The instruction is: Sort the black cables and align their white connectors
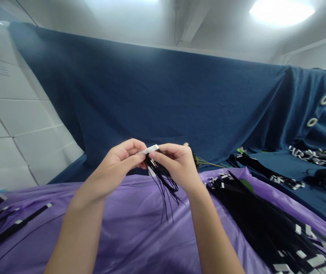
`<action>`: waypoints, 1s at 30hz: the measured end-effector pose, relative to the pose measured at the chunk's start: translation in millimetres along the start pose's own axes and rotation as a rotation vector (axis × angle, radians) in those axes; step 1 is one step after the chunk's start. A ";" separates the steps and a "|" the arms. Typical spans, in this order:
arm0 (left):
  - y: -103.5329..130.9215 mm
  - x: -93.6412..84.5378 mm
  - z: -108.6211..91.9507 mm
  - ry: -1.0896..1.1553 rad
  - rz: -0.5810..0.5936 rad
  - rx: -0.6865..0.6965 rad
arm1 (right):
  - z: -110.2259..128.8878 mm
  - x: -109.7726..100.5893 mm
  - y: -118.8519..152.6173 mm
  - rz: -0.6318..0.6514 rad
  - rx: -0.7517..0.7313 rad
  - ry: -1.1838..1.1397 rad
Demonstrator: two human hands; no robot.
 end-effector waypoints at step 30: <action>-5.0 -5.5 3.1 0.017 -0.018 0.034 | -5.7 1.6 -2.0 0.100 0.023 -0.057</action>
Point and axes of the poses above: each hand's wrist, its own y-axis away from the middle knuckle, its own x-axis out of the palm, z = x × y, the point moved 5 cm from there along -y, towards the middle knuckle, and after that the axes turned 9 degrees about y, right-handed, at the moved point
